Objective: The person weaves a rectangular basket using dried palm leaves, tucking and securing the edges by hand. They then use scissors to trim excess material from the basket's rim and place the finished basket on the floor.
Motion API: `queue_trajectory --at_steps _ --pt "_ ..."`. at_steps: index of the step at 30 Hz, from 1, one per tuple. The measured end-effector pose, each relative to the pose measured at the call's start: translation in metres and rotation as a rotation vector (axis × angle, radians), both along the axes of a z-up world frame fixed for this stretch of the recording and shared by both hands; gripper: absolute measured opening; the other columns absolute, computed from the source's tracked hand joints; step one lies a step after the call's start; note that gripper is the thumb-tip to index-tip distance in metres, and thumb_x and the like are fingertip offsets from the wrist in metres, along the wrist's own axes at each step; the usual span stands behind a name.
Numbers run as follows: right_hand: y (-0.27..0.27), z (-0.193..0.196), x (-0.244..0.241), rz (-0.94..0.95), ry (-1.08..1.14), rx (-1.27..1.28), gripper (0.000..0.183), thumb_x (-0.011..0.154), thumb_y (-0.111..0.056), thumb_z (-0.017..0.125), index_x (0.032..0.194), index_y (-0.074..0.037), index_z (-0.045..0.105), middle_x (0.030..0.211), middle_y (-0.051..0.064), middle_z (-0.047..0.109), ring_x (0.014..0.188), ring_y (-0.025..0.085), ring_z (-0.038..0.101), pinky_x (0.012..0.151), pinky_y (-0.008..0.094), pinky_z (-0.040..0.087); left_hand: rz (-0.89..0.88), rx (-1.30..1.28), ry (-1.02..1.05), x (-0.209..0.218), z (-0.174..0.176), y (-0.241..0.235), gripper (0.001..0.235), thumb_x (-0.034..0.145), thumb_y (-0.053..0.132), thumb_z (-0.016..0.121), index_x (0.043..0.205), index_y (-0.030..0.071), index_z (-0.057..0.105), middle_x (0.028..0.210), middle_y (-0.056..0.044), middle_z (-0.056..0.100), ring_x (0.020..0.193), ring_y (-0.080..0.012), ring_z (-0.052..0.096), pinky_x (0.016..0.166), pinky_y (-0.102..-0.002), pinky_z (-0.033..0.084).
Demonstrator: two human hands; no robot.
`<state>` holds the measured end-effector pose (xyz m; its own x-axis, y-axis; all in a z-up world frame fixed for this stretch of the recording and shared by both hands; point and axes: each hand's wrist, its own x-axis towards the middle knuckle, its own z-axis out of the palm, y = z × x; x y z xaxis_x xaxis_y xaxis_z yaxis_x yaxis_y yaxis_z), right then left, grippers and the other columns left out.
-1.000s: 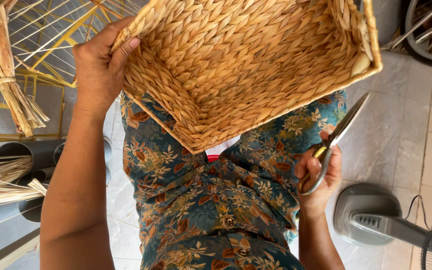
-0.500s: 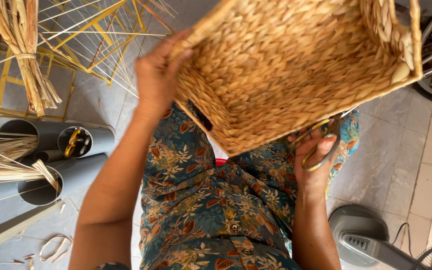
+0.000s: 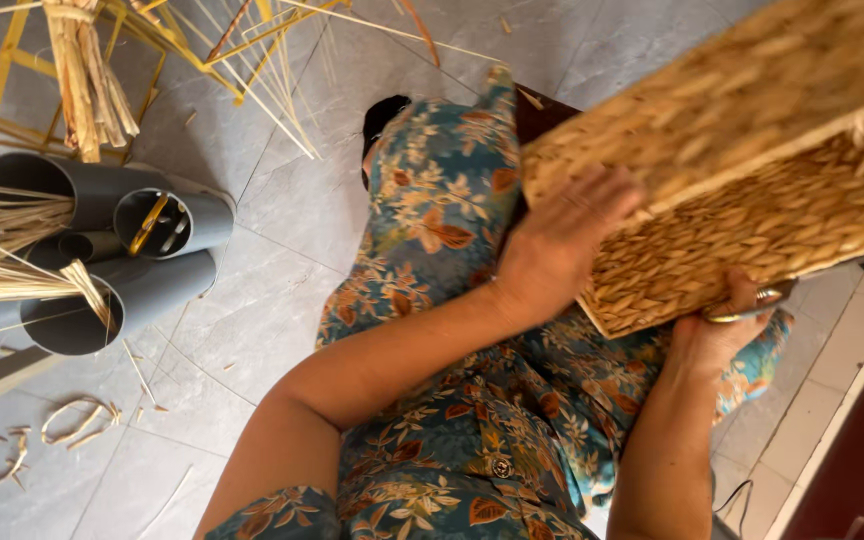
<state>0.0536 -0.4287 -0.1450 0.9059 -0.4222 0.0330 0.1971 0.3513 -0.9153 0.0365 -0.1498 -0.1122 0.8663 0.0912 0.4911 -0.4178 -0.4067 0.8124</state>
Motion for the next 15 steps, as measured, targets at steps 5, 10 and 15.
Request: queue_trajectory --at_steps 5,10,15 --pt "-0.020 -0.021 0.017 -0.050 0.079 -0.046 0.060 0.082 0.015 0.059 0.141 0.005 0.053 0.138 0.020 0.061 0.128 0.036 0.065 0.116 0.046 0.053 -0.105 -0.010 0.063 -0.003 -0.011 -0.025 0.060 0.102 0.005 0.056 0.159 0.015 0.039 0.166 -0.008 0.043 0.154 -0.0260 0.040 0.132 -0.042 0.030" --pt "-0.028 -0.032 0.027 0.014 0.116 0.002 0.062 0.078 0.006 0.056 0.140 0.008 0.053 0.135 0.022 0.062 0.127 0.037 0.067 0.113 0.045 0.056 -0.154 0.047 0.083 0.000 -0.019 -0.027 0.059 0.107 0.014 0.053 0.163 0.017 0.034 0.171 -0.005 0.035 0.158 -0.0234 0.034 0.135 -0.041 0.024" --pt "-0.026 -0.034 0.040 0.026 0.181 0.006 0.065 0.077 -0.001 0.056 0.141 0.009 0.053 0.135 0.025 0.063 0.126 0.039 0.068 0.111 0.047 0.056 -0.134 0.044 0.115 0.001 -0.021 -0.022 0.058 0.110 0.013 0.052 0.165 0.019 0.034 0.168 -0.003 0.036 0.159 -0.0216 0.035 0.131 -0.039 0.024"
